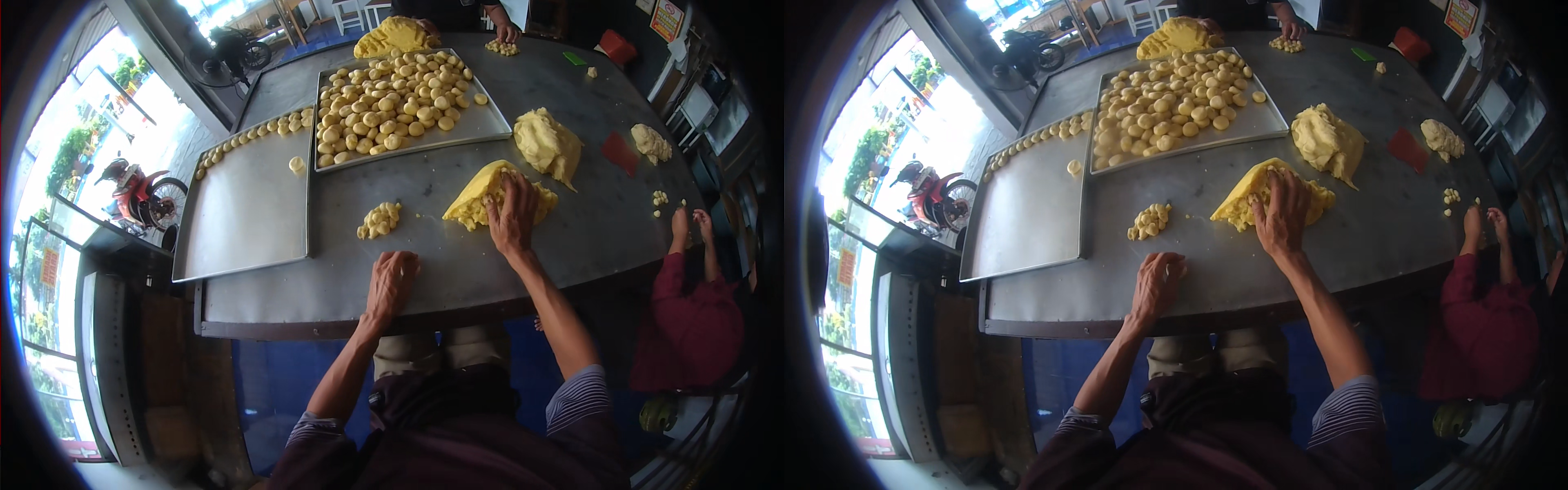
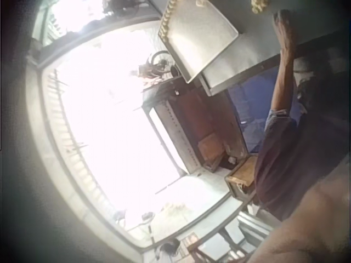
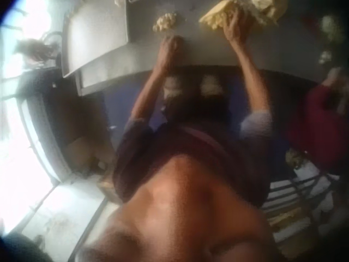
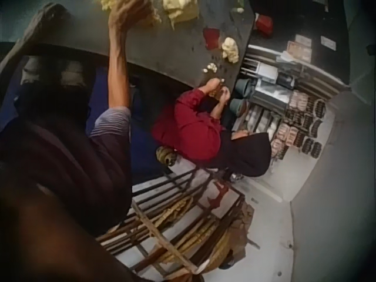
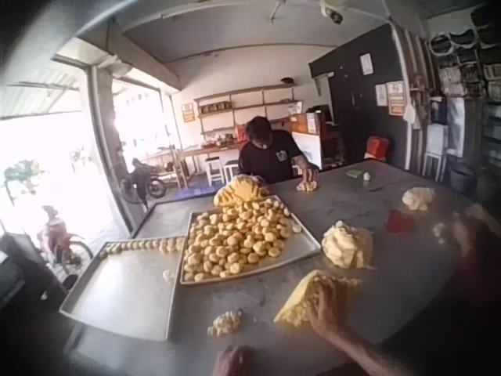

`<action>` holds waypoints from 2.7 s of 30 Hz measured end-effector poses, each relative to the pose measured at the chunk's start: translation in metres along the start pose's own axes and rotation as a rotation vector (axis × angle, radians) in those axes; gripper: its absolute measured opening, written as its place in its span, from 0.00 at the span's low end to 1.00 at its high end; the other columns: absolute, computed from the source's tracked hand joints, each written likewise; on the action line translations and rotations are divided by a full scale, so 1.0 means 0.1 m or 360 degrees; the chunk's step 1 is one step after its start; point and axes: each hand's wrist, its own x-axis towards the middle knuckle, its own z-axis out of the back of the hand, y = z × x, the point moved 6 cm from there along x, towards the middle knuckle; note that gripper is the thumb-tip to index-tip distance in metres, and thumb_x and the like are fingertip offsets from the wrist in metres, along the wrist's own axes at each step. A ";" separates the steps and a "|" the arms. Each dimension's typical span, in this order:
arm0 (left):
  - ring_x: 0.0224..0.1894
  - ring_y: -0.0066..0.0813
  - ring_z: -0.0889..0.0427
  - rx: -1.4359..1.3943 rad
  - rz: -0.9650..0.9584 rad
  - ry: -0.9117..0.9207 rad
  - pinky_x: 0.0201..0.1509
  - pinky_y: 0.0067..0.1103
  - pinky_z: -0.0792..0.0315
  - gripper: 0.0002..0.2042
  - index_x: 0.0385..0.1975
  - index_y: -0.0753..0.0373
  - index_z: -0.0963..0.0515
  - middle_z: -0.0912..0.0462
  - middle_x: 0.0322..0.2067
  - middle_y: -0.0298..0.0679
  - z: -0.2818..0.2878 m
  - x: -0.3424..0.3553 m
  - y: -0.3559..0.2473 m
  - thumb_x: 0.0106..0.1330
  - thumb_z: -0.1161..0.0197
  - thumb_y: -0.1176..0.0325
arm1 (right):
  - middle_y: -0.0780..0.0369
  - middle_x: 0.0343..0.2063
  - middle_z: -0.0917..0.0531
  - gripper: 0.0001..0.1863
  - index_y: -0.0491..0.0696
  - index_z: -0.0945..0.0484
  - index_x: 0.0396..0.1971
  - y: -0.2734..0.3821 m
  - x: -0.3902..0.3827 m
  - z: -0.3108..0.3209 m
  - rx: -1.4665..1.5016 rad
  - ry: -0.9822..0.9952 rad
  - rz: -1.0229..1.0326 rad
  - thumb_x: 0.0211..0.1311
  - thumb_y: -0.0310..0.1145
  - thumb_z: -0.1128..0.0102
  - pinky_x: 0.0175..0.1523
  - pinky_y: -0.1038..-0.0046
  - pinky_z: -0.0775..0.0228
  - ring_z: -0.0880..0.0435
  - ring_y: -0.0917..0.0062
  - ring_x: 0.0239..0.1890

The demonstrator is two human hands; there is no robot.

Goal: The person takes small portions of yellow dough, rolls them into balls by hand, and places them in a row on a metal tray.

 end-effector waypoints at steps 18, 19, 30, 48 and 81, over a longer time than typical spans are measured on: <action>0.56 0.46 0.29 0.0377 0.0250 0.0319 0.60 0.38 0.39 0.15 0.52 0.62 0.24 0.24 0.53 0.46 0.03 0.41 0.10 0.72 0.44 0.61 | 0.50 0.54 0.20 0.25 0.42 0.28 0.59 -0.23 -0.35 0.32 -0.0136 0.0117 -0.0369 0.65 0.34 0.35 0.55 0.62 0.20 0.18 0.57 0.54; 0.56 0.46 0.29 0.0416 0.0192 0.0383 0.61 0.39 0.37 0.16 0.55 0.62 0.25 0.24 0.54 0.46 0.06 0.27 -0.01 0.71 0.43 0.63 | 0.51 0.51 0.18 0.23 0.42 0.26 0.57 -0.21 -0.36 0.32 -0.0176 0.0088 -0.0351 0.65 0.34 0.35 0.53 0.62 0.19 0.16 0.57 0.52; 0.62 0.55 0.27 0.0211 0.0179 0.0039 0.69 0.38 0.35 0.27 0.63 0.67 0.31 0.26 0.61 0.54 0.36 0.84 0.07 0.61 0.41 0.79 | 0.52 0.46 0.19 0.17 0.41 0.23 0.52 0.15 -0.61 0.33 -0.0315 0.0221 -0.0261 0.64 0.27 0.38 0.52 0.62 0.21 0.18 0.58 0.49; 0.53 0.45 0.17 0.0122 0.0336 0.0121 0.57 0.36 0.25 0.14 0.43 0.63 0.15 0.17 0.53 0.45 0.19 -0.09 0.00 0.68 0.34 0.60 | 0.52 0.52 0.22 0.28 0.43 0.28 0.64 -0.25 -1.06 0.30 0.0204 0.0400 -0.0798 0.65 0.31 0.33 0.58 0.57 0.27 0.21 0.53 0.54; 0.56 0.41 0.30 0.1063 -0.0158 -0.0085 0.59 0.44 0.44 0.13 0.45 0.60 0.24 0.27 0.46 0.41 -0.25 0.26 0.01 0.62 0.39 0.64 | 0.48 0.57 0.26 0.21 0.39 0.25 0.58 0.08 -0.80 0.65 -0.0259 0.0549 -0.0315 0.65 0.20 0.42 0.60 0.58 0.26 0.23 0.52 0.56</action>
